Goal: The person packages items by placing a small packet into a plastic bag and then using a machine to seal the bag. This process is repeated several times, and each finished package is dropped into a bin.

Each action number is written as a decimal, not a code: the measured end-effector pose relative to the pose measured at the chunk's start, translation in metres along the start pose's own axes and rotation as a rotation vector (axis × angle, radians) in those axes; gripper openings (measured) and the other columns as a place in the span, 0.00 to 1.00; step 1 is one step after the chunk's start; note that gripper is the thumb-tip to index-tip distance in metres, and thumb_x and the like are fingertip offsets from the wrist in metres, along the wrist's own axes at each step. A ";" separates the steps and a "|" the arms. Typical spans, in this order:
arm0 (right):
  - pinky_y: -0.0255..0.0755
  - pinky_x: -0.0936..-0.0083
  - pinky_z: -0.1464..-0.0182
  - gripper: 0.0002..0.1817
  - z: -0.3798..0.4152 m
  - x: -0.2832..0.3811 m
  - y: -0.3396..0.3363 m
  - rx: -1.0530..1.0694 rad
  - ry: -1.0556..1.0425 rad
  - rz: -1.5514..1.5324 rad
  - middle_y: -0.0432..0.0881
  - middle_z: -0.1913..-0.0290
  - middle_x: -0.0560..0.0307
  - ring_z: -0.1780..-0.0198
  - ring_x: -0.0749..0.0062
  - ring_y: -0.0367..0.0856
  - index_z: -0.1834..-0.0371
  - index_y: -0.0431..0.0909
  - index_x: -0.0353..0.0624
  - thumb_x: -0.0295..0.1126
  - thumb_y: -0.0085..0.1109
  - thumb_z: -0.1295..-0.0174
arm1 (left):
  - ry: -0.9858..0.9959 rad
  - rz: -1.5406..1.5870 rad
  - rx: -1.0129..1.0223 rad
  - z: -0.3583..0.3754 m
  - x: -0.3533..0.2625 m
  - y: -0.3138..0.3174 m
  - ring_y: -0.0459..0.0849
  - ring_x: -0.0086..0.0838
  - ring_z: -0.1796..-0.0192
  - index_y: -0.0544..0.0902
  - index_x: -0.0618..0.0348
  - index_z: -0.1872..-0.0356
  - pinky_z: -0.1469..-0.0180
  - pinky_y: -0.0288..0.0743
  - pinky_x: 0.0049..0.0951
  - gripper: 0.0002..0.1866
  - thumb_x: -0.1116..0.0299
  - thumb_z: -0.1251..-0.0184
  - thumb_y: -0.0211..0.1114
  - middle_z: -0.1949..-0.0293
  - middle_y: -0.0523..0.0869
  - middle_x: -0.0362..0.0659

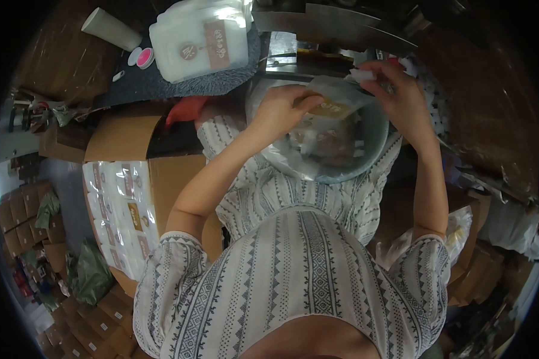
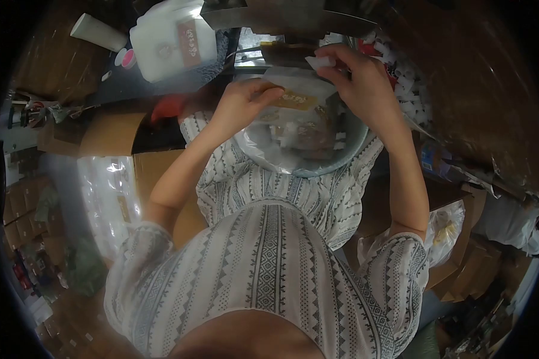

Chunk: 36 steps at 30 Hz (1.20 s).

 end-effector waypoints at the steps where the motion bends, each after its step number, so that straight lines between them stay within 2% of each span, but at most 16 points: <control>1: 0.74 0.75 0.54 0.14 0.001 0.002 -0.003 0.015 -0.019 0.090 0.84 0.60 0.56 0.58 0.69 0.82 0.51 0.80 0.42 0.26 0.62 0.41 | -0.014 -0.094 -0.019 0.001 -0.003 -0.002 0.83 0.33 0.72 0.85 0.64 0.63 0.69 0.72 0.30 0.11 0.65 0.39 0.67 0.71 0.85 0.50; 6: 0.74 0.73 0.58 0.14 0.005 0.006 0.002 0.094 -0.104 0.241 0.84 0.63 0.51 0.62 0.64 0.83 0.51 0.80 0.42 0.27 0.61 0.40 | 0.094 -0.232 -0.065 0.007 0.005 -0.004 0.82 0.37 0.72 0.85 0.64 0.65 0.68 0.72 0.31 0.12 0.63 0.40 0.68 0.72 0.83 0.49; 9: 0.74 0.72 0.58 0.14 0.000 0.003 0.010 0.186 -0.139 0.079 0.84 0.63 0.52 0.62 0.64 0.83 0.50 0.80 0.43 0.27 0.61 0.39 | 0.178 -0.232 -0.045 0.008 0.005 -0.001 0.82 0.41 0.70 0.85 0.63 0.66 0.67 0.73 0.33 0.12 0.63 0.40 0.68 0.71 0.83 0.50; 11: 0.74 0.71 0.57 0.14 -0.004 0.002 0.014 0.220 -0.003 -0.005 0.84 0.62 0.53 0.60 0.64 0.83 0.49 0.80 0.43 0.28 0.60 0.38 | 0.197 -0.214 -0.020 0.007 0.004 0.002 0.83 0.43 0.69 0.84 0.63 0.66 0.66 0.74 0.35 0.12 0.63 0.39 0.67 0.71 0.83 0.50; 13: 0.74 0.71 0.56 0.14 -0.006 -0.008 0.015 0.121 0.017 -0.009 0.84 0.61 0.54 0.59 0.64 0.83 0.49 0.80 0.43 0.29 0.61 0.38 | -0.045 0.031 0.061 0.004 0.006 0.004 0.86 0.36 0.66 0.84 0.65 0.62 0.65 0.78 0.30 0.12 0.65 0.36 0.65 0.67 0.86 0.50; 14: 0.74 0.71 0.56 0.14 -0.006 -0.012 0.014 0.024 0.032 -0.013 0.85 0.61 0.54 0.59 0.64 0.83 0.50 0.80 0.43 0.31 0.61 0.38 | -0.045 0.031 0.056 0.000 0.005 0.003 0.86 0.36 0.66 0.84 0.65 0.62 0.65 0.78 0.30 0.12 0.65 0.36 0.65 0.67 0.86 0.50; 16: 0.75 0.72 0.56 0.14 -0.003 -0.008 0.002 0.018 0.056 0.089 0.85 0.61 0.52 0.58 0.64 0.84 0.49 0.80 0.44 0.32 0.62 0.38 | -0.428 0.528 0.093 -0.012 0.008 0.000 0.83 0.23 0.66 0.83 0.70 0.60 0.67 0.75 0.25 0.15 0.64 0.33 0.64 0.70 0.85 0.43; 21: 0.75 0.70 0.55 0.16 0.005 -0.022 -0.017 0.000 0.166 0.285 0.84 0.59 0.46 0.57 0.60 0.85 0.48 0.79 0.44 0.31 0.62 0.39 | -0.518 0.795 -0.038 -0.034 0.011 0.004 0.82 0.22 0.67 0.81 0.73 0.56 0.65 0.77 0.23 0.19 0.60 0.32 0.64 0.65 0.83 0.43; 23: 0.75 0.64 0.53 0.15 0.000 -0.038 -0.022 -0.168 0.305 0.534 0.83 0.57 0.43 0.55 0.52 0.83 0.47 0.79 0.44 0.28 0.57 0.39 | -0.532 0.837 -0.061 -0.035 0.011 0.003 0.81 0.23 0.68 0.80 0.73 0.55 0.63 0.78 0.24 0.21 0.59 0.32 0.64 0.64 0.83 0.44; 25: 0.74 0.61 0.52 0.15 -0.001 -0.087 -0.013 -0.161 0.268 0.599 0.83 0.56 0.42 0.54 0.49 0.82 0.48 0.79 0.44 0.27 0.55 0.39 | -0.476 0.532 0.026 -0.030 0.014 -0.007 0.85 0.38 0.54 0.78 0.75 0.53 0.57 0.80 0.30 0.23 0.59 0.33 0.65 0.53 0.82 0.54; 26: 0.73 0.58 0.51 0.15 -0.004 -0.108 -0.012 -0.160 0.222 0.666 0.83 0.56 0.42 0.52 0.45 0.81 0.48 0.79 0.44 0.27 0.53 0.39 | -0.471 0.530 0.026 -0.031 0.022 -0.020 0.85 0.38 0.54 0.78 0.75 0.53 0.57 0.80 0.30 0.23 0.59 0.33 0.65 0.53 0.82 0.54; 28: 0.73 0.57 0.51 0.16 -0.008 -0.125 -0.015 -0.204 0.129 0.586 0.82 0.56 0.41 0.52 0.43 0.80 0.48 0.79 0.44 0.27 0.53 0.39 | 0.040 -0.266 -0.528 -0.029 0.046 -0.060 0.77 0.47 0.41 0.75 0.72 0.47 0.44 0.73 0.43 0.27 0.56 0.36 0.66 0.44 0.77 0.58; 29: 0.73 0.56 0.51 0.17 -0.006 -0.127 -0.014 -0.238 0.043 0.502 0.82 0.56 0.39 0.51 0.41 0.79 0.47 0.78 0.44 0.27 0.52 0.40 | 0.033 -0.267 -0.524 -0.018 0.062 -0.068 0.77 0.47 0.41 0.75 0.72 0.47 0.44 0.73 0.43 0.27 0.56 0.36 0.66 0.44 0.77 0.58; 31: 0.74 0.55 0.50 0.17 -0.007 -0.123 -0.013 -0.237 0.069 0.515 0.82 0.55 0.39 0.52 0.42 0.79 0.48 0.77 0.43 0.26 0.53 0.42 | 0.127 -1.134 -0.535 -0.003 0.085 -0.073 0.72 0.48 0.38 0.74 0.67 0.43 0.39 0.64 0.50 0.29 0.56 0.39 0.67 0.43 0.75 0.58; 33: 0.74 0.55 0.49 0.18 -0.010 -0.112 -0.015 -0.245 0.095 0.529 0.81 0.55 0.38 0.53 0.43 0.80 0.48 0.76 0.41 0.25 0.54 0.44 | 0.237 -1.115 -0.493 0.015 0.086 -0.071 0.74 0.45 0.41 0.73 0.61 0.43 0.42 0.62 0.54 0.26 0.60 0.39 0.67 0.45 0.77 0.52; 36: 0.75 0.58 0.51 0.14 0.002 -0.066 -0.024 -0.166 0.253 0.522 0.82 0.56 0.39 0.54 0.45 0.81 0.52 0.79 0.41 0.26 0.55 0.42 | 0.155 -1.003 -0.358 0.044 0.078 -0.083 0.79 0.46 0.49 0.78 0.57 0.49 0.50 0.68 0.50 0.17 0.66 0.38 0.64 0.53 0.81 0.48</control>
Point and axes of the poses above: each hand's wrist, its own z-axis away from the middle knuckle, its own y-axis out of the palm, x = y × z, the point moved 1 cm from there along -z, towards the middle knuckle
